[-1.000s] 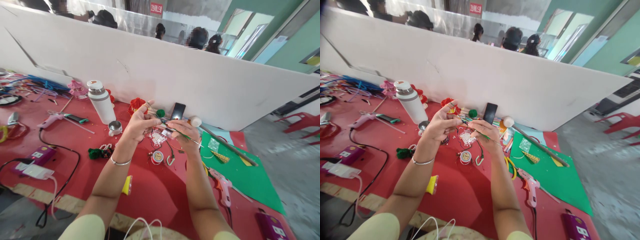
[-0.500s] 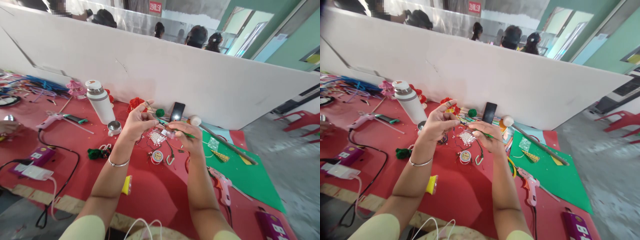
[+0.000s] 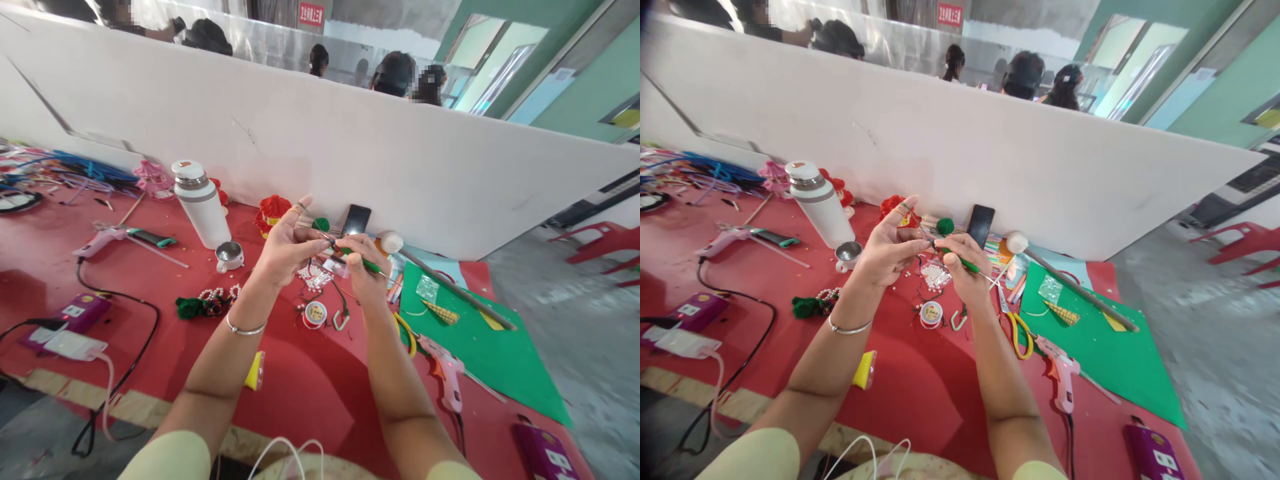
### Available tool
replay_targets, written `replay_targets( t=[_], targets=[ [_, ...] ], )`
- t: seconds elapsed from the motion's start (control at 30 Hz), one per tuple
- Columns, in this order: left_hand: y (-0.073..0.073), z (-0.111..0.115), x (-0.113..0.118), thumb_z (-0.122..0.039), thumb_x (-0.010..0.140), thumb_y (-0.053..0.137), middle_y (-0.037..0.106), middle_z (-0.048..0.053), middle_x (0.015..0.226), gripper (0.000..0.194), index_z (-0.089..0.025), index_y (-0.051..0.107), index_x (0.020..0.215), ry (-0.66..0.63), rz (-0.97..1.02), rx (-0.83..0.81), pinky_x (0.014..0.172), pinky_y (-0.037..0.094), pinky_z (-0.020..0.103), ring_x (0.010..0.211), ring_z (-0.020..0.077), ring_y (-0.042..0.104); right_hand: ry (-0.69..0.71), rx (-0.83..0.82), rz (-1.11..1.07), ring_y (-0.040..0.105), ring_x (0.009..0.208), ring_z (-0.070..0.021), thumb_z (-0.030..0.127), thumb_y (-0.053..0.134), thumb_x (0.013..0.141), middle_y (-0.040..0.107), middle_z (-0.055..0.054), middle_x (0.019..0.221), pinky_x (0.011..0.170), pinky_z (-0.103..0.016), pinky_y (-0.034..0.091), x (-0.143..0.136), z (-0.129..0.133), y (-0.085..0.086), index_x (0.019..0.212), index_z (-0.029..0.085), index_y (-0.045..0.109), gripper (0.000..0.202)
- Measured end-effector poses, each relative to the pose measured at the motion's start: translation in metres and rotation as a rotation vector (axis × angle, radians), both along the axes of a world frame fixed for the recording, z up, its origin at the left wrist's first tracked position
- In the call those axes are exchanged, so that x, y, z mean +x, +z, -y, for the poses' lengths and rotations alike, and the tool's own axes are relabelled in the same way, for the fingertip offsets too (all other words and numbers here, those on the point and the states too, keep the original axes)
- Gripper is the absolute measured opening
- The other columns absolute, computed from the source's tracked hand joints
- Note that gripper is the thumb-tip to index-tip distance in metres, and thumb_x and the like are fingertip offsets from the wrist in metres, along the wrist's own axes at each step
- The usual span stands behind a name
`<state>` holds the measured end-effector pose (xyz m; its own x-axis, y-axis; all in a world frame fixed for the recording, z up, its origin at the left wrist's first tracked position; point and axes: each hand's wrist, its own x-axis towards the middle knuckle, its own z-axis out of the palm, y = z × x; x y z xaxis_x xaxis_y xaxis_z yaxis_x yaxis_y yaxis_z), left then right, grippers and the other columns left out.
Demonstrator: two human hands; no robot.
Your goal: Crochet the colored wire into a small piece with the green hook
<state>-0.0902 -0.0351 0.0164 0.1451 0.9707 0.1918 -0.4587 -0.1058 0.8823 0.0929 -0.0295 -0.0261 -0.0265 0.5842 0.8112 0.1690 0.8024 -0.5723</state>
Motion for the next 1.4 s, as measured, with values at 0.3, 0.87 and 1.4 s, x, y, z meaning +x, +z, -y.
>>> replay_targets(
  t=[0.3, 0.87, 1.4],
  targets=[
    [-0.004, 0.004, 0.021, -0.011, 0.073, 0.088, 0.076, -0.002, 0.071, 0.11, -0.026, 0.042, 0.172, 0.27, -0.08, 0.098, 0.053, 0.047, 0.025, 0.06, 0.0155, 0.061, -0.266, 0.191, 0.148, 0.078, 0.096, -0.0208, 0.033, 0.068, 0.105, 0.08, -0.006, 0.106, 0.085, -0.037, 0.066, -0.011, 0.01, 0.001, 0.123, 0.031, 0.083, 0.023],
    [-0.002, -0.003, -0.006, -0.021, 0.067, 0.096, 0.071, -0.006, 0.066, 0.102, -0.029, 0.056, 0.161, -0.041, 0.026, -0.056, 0.037, 0.014, 0.025, 0.038, 0.0034, 0.028, 0.016, 0.104, 0.006, 0.083, 0.095, -0.0267, 0.065, 0.07, 0.097, 0.088, -0.006, 0.102, 0.085, -0.046, 0.07, 0.009, -0.013, -0.01, 0.113, 0.033, 0.087, 0.04],
    [0.002, -0.002, -0.009, -0.013, 0.065, 0.087, 0.066, -0.006, 0.061, 0.086, -0.022, 0.067, 0.148, -0.018, -0.015, 0.004, 0.038, 0.016, 0.024, 0.038, 0.003, 0.03, 0.173, 0.12, 0.18, 0.084, 0.106, -0.024, 0.043, 0.074, 0.102, 0.089, -0.004, 0.116, 0.092, -0.047, 0.068, 0.027, -0.003, 0.015, 0.123, 0.036, 0.083, 0.024]
  ],
)
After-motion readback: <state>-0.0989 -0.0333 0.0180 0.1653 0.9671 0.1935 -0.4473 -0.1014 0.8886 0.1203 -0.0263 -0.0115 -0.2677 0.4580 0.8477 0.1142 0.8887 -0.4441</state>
